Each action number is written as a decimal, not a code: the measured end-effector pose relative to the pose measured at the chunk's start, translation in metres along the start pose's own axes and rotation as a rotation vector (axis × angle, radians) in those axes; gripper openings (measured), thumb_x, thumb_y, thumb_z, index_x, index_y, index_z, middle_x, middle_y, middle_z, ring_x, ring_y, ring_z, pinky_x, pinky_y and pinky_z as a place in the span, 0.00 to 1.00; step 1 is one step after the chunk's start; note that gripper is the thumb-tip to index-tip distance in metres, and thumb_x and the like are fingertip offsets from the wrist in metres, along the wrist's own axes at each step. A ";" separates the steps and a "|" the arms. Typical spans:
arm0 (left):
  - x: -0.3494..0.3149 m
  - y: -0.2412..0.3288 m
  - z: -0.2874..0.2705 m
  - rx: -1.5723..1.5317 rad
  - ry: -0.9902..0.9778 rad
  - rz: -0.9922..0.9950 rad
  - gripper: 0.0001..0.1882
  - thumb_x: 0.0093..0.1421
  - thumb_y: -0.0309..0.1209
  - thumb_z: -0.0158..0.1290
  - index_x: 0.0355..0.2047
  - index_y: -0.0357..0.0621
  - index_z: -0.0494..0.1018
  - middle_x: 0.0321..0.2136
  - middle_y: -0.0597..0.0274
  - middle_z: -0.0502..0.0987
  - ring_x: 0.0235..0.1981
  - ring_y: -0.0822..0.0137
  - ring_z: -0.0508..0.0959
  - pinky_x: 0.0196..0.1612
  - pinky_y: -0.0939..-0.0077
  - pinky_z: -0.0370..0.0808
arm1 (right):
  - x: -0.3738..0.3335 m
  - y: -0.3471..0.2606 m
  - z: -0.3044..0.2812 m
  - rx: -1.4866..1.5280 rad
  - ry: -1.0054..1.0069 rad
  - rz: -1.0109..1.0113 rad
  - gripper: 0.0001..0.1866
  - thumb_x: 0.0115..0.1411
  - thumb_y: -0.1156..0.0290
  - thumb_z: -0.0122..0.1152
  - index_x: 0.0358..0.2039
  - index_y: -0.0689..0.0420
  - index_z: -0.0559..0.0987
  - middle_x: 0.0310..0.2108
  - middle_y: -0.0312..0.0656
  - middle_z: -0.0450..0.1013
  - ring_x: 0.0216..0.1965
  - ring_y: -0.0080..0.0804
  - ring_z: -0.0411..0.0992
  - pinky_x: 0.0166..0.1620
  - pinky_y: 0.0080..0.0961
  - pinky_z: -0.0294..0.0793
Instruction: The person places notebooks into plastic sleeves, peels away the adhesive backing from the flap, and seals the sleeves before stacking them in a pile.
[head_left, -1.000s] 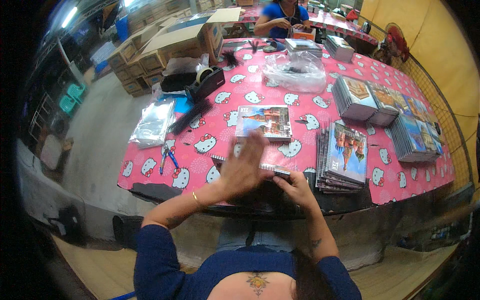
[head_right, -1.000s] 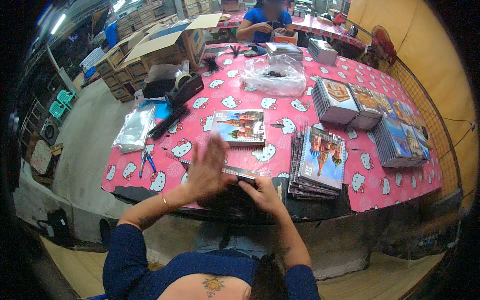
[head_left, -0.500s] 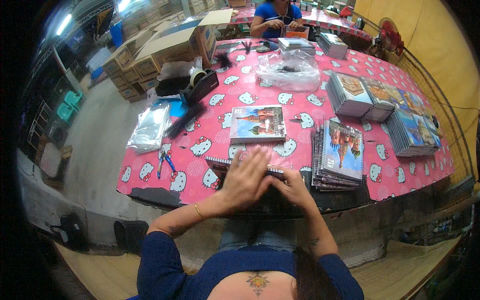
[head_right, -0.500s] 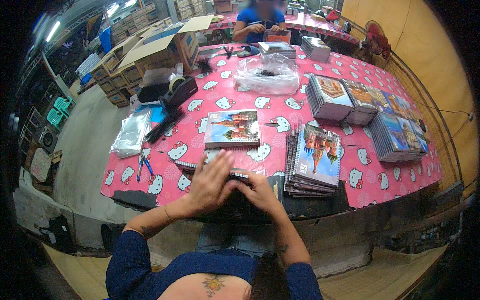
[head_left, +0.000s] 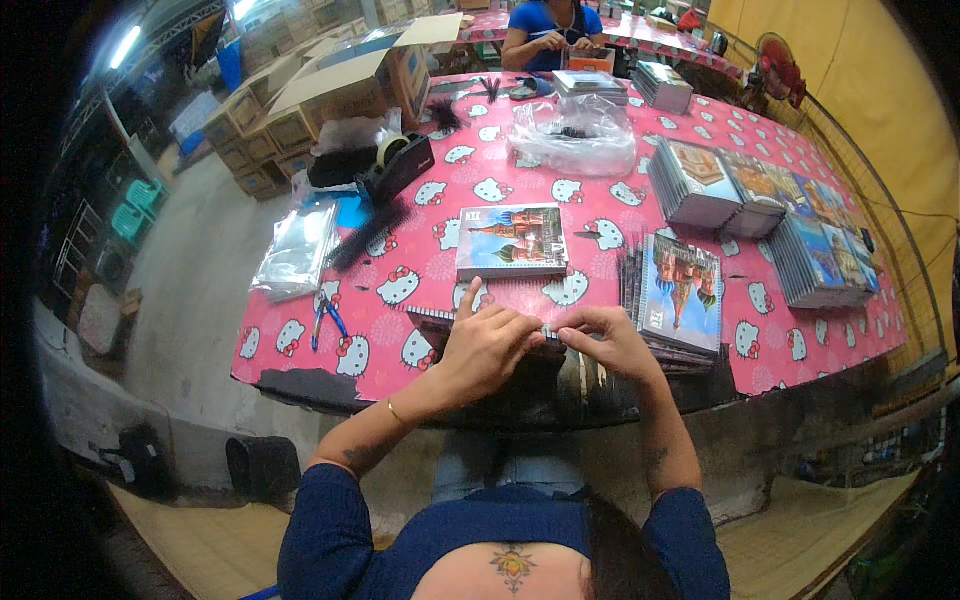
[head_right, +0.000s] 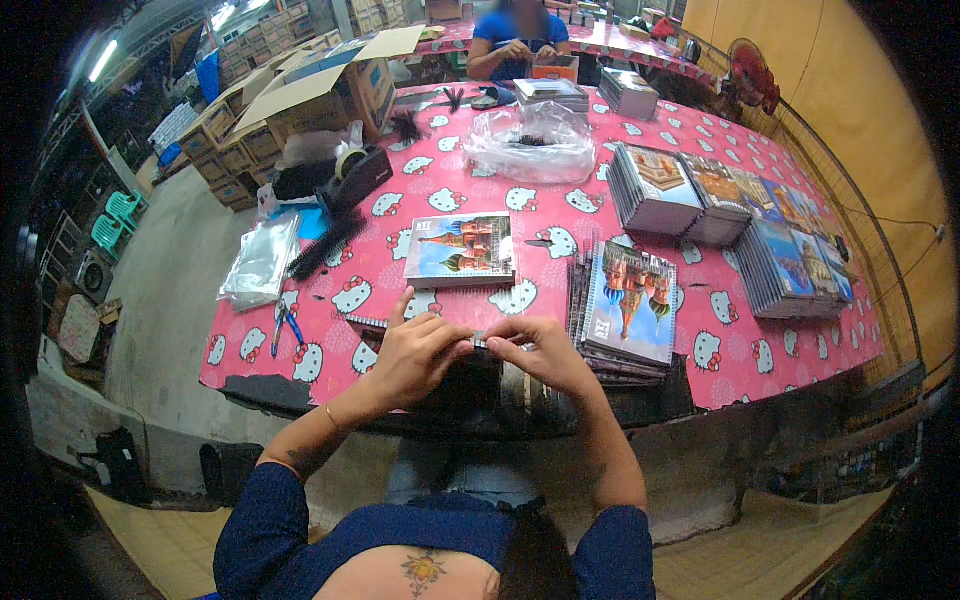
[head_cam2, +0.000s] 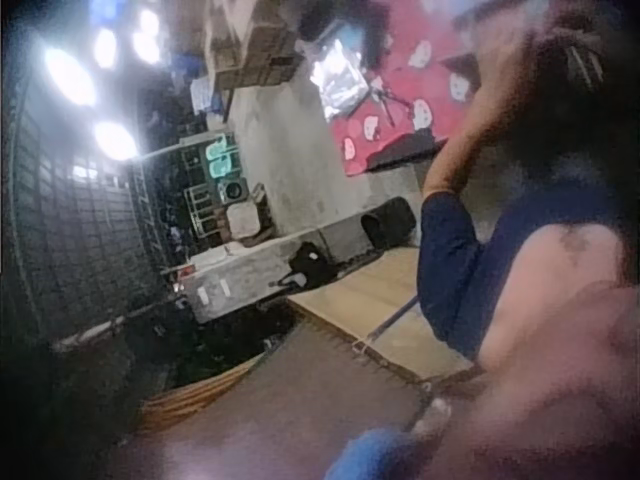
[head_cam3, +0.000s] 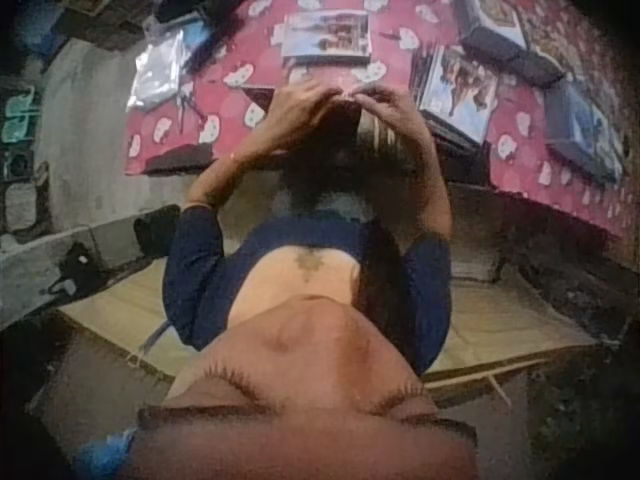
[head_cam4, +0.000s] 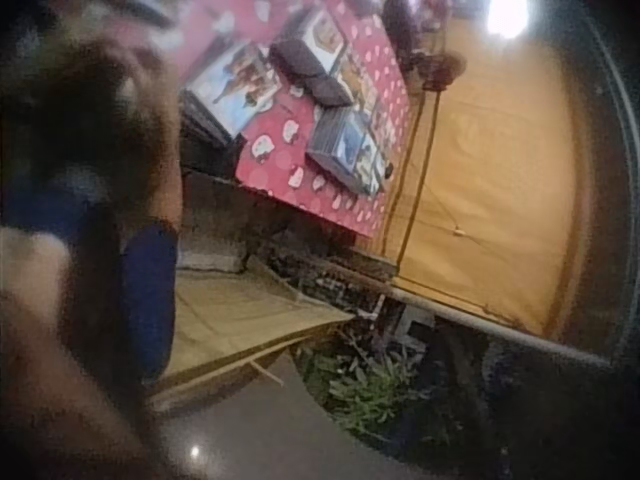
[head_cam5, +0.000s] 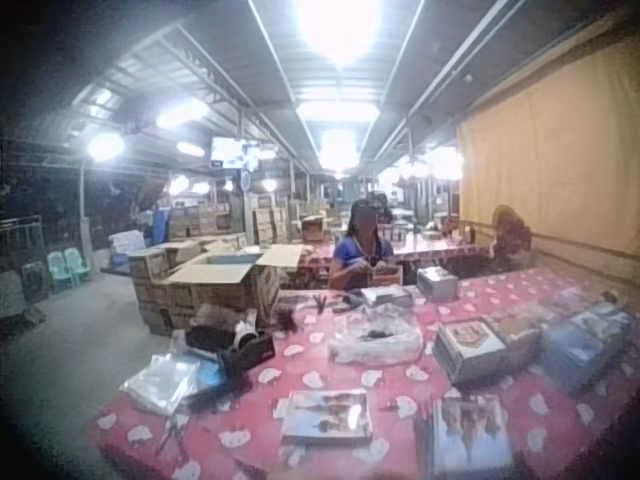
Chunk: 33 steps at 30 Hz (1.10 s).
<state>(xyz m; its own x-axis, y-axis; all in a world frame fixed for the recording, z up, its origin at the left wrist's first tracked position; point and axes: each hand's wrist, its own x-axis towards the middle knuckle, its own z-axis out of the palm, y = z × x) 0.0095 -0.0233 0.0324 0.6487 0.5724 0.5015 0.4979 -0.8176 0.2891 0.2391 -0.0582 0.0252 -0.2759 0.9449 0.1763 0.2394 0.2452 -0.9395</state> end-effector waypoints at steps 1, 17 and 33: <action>-0.001 0.001 -0.001 0.016 -0.007 0.008 0.09 0.61 0.39 0.55 0.38 0.51 0.77 0.28 0.63 0.77 0.37 0.61 0.78 0.63 0.46 0.54 | 0.003 -0.004 -0.002 0.005 -0.020 -0.020 0.09 0.60 0.70 0.63 0.35 0.63 0.81 0.28 0.40 0.78 0.33 0.22 0.76 0.38 0.23 0.76; 0.059 0.010 -0.074 -0.540 -0.011 0.314 0.17 0.55 0.23 0.60 0.46 0.40 0.76 0.41 0.56 0.80 0.44 0.60 0.80 0.45 0.66 0.76 | -0.040 -0.039 0.010 -0.250 0.229 -0.116 0.15 0.58 0.77 0.62 0.47 0.57 0.79 0.31 0.55 0.77 0.33 0.33 0.79 0.37 0.28 0.74; 0.044 -0.179 0.070 0.024 -0.131 0.179 0.16 0.58 0.33 0.56 0.47 0.45 0.75 0.41 0.52 0.79 0.41 0.53 0.79 0.44 0.61 0.77 | -0.046 0.032 -0.027 -0.795 0.624 -0.082 0.27 0.56 0.64 0.65 0.54 0.61 0.73 0.55 0.51 0.69 0.58 0.48 0.65 0.63 0.43 0.59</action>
<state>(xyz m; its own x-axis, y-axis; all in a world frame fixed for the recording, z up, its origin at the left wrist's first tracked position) -0.0107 0.1525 -0.0539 0.7965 0.4224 0.4326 0.3803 -0.9063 0.1846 0.2846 -0.0880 -0.0047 0.1618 0.8072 0.5677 0.8546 0.1730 -0.4895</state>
